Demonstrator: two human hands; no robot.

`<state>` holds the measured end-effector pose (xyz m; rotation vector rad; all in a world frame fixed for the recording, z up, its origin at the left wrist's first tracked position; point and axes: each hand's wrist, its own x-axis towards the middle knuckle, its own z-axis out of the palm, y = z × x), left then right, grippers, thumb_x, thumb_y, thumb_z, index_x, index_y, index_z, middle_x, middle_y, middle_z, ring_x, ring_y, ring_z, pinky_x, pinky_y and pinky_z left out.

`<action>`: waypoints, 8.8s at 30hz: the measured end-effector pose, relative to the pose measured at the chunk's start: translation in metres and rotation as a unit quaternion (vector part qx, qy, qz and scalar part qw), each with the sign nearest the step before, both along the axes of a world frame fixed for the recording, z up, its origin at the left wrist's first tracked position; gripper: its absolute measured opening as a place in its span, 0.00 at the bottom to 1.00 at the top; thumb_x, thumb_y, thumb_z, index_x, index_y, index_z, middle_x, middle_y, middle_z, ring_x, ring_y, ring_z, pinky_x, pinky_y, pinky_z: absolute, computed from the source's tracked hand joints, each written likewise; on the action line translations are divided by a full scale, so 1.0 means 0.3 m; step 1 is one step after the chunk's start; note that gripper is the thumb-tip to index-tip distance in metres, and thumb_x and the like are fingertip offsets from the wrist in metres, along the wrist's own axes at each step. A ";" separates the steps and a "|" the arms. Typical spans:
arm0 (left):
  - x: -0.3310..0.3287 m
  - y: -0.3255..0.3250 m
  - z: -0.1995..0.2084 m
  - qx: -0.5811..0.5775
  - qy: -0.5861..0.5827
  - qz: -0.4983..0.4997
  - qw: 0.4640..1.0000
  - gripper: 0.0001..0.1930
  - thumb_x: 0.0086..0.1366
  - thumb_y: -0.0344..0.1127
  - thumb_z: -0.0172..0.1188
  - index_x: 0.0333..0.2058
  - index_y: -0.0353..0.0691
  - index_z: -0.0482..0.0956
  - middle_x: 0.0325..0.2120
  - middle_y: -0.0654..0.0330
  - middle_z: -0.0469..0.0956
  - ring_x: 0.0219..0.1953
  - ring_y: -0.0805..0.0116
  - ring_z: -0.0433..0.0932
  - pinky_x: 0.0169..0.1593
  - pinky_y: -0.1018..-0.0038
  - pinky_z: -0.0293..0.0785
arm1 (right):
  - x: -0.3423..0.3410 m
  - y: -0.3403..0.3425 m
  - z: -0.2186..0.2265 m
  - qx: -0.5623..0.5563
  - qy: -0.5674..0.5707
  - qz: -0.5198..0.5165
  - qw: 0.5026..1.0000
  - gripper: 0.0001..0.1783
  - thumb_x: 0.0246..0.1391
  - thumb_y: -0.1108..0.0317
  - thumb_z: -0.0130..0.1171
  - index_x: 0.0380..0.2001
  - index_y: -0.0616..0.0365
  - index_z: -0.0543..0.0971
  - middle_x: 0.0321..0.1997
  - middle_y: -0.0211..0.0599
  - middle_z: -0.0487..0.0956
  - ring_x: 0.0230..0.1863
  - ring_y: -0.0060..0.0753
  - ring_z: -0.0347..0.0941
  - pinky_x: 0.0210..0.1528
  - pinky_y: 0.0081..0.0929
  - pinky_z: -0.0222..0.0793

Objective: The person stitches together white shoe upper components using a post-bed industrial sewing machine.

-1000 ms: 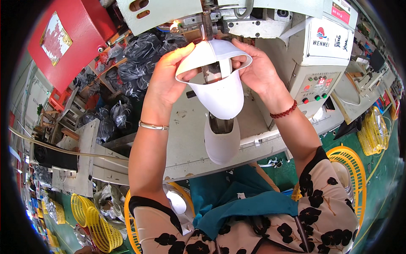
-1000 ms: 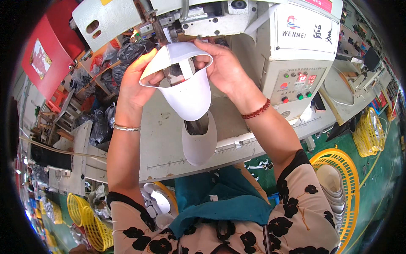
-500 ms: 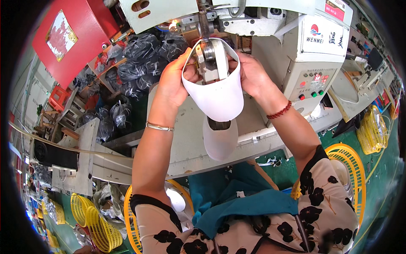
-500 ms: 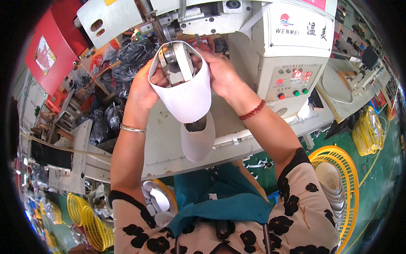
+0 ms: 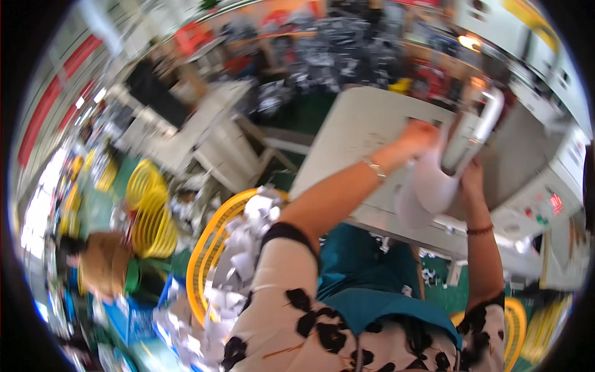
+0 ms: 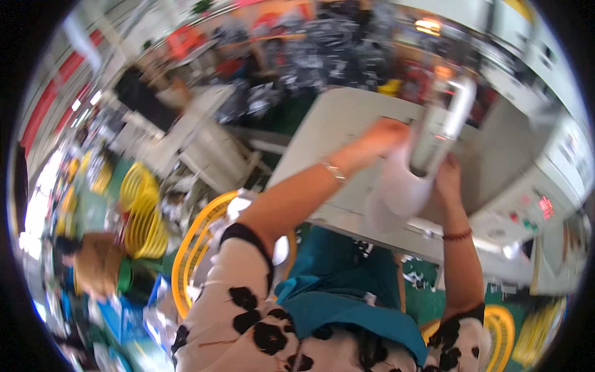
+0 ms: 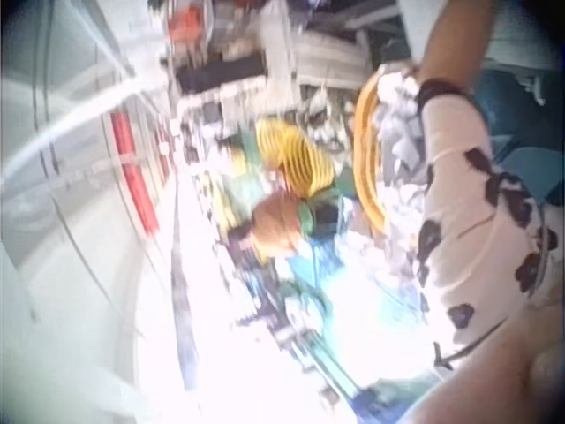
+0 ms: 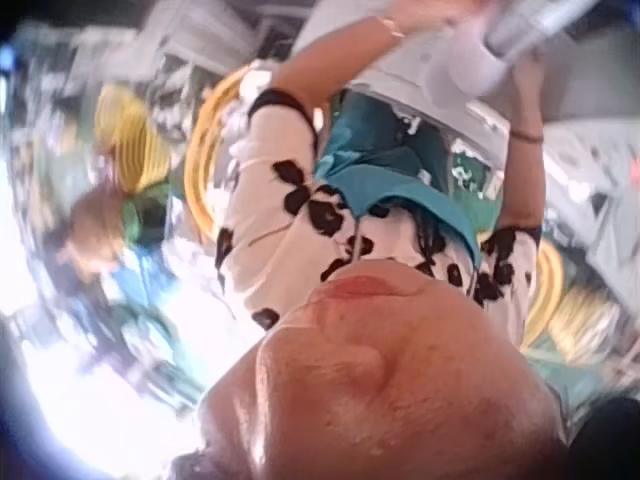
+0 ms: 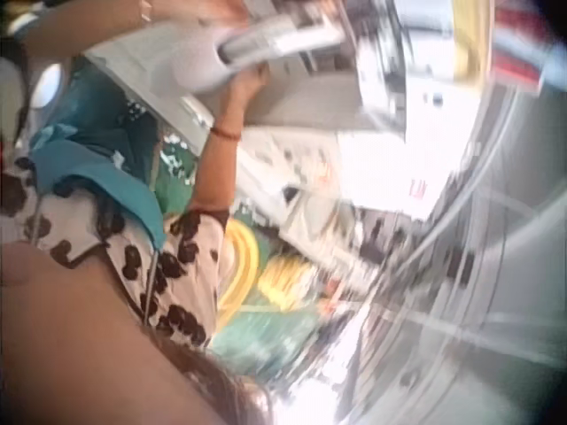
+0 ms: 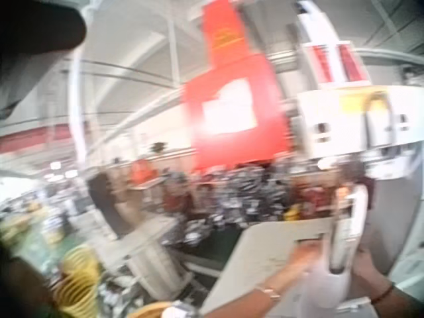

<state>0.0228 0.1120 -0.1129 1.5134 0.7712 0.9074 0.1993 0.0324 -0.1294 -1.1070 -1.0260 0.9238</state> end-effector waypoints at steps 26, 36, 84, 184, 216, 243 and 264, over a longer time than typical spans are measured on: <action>0.009 -0.134 -0.200 0.120 0.080 0.298 0.944 0.13 0.56 0.37 0.49 0.24 0.35 0.78 0.21 0.46 0.76 0.25 0.50 0.76 0.32 0.62 0.71 | 0.055 -0.006 -0.259 0.128 -0.416 -0.159 0.886 0.21 0.62 0.64 0.39 0.46 0.72 0.69 0.46 0.60 0.72 0.47 0.56 0.68 0.52 0.36 0.60; -0.183 -0.282 -0.270 0.225 0.071 0.203 0.950 0.10 0.52 0.36 0.54 0.29 0.38 0.79 0.22 0.51 0.78 0.26 0.56 0.77 0.32 0.65 0.71 | 0.213 0.094 -0.404 0.162 -0.470 -0.155 0.853 0.23 0.62 0.63 0.39 0.51 0.73 0.67 0.53 0.58 0.70 0.56 0.50 0.66 0.59 0.34 0.57; -0.825 -0.805 -0.677 -0.037 0.531 0.195 0.824 0.23 0.53 0.38 0.56 0.50 0.47 0.70 0.39 0.51 0.76 0.40 0.53 0.76 0.44 0.61 0.71 | 0.122 -0.031 -0.223 -0.002 -0.224 -0.114 0.968 0.22 0.58 0.61 0.47 0.51 0.64 0.70 0.41 0.37 0.74 0.34 0.25 0.71 0.31 0.21 0.69; -1.066 -1.083 -0.107 0.012 -0.312 0.527 0.791 0.08 0.62 0.33 0.48 0.35 0.36 0.73 0.31 0.58 0.74 0.35 0.64 0.73 0.41 0.65 0.73 | -0.894 -0.392 -0.518 -0.146 0.021 0.516 0.844 0.15 0.57 0.58 0.50 0.35 0.60 0.75 0.31 0.27 0.74 0.31 0.18 0.68 0.36 0.20 0.65; -0.462 -0.783 -0.085 0.324 0.132 0.042 0.936 0.13 0.55 0.34 0.53 0.38 0.37 0.76 0.44 0.54 0.71 0.49 0.58 0.67 0.52 0.64 0.60 | -0.361 -0.541 -0.051 0.059 -0.162 0.275 0.946 0.19 0.50 0.77 0.52 0.48 0.55 0.74 0.32 0.28 0.78 0.23 0.09 0.67 0.23 0.10 0.60; -0.198 -0.462 0.283 -0.169 -0.129 -0.156 0.965 0.13 0.60 0.37 0.57 0.39 0.34 0.76 0.30 0.63 0.77 0.32 0.78 0.74 0.38 0.82 0.69 | -0.063 -0.377 0.195 0.129 -0.050 0.341 0.930 0.21 0.59 0.55 0.49 0.44 0.65 0.72 0.37 0.35 0.73 0.41 0.24 0.67 0.44 0.25 0.64; -0.129 -0.453 0.398 0.254 -0.025 0.071 0.964 0.18 0.63 0.39 0.43 0.41 0.30 0.73 0.37 0.60 0.73 0.33 0.76 0.65 0.44 0.80 0.60 | -0.092 -0.256 0.355 0.122 0.024 0.306 0.944 0.15 0.63 0.58 0.43 0.38 0.59 0.71 0.32 0.21 0.71 0.33 0.08 0.64 0.34 0.13 0.62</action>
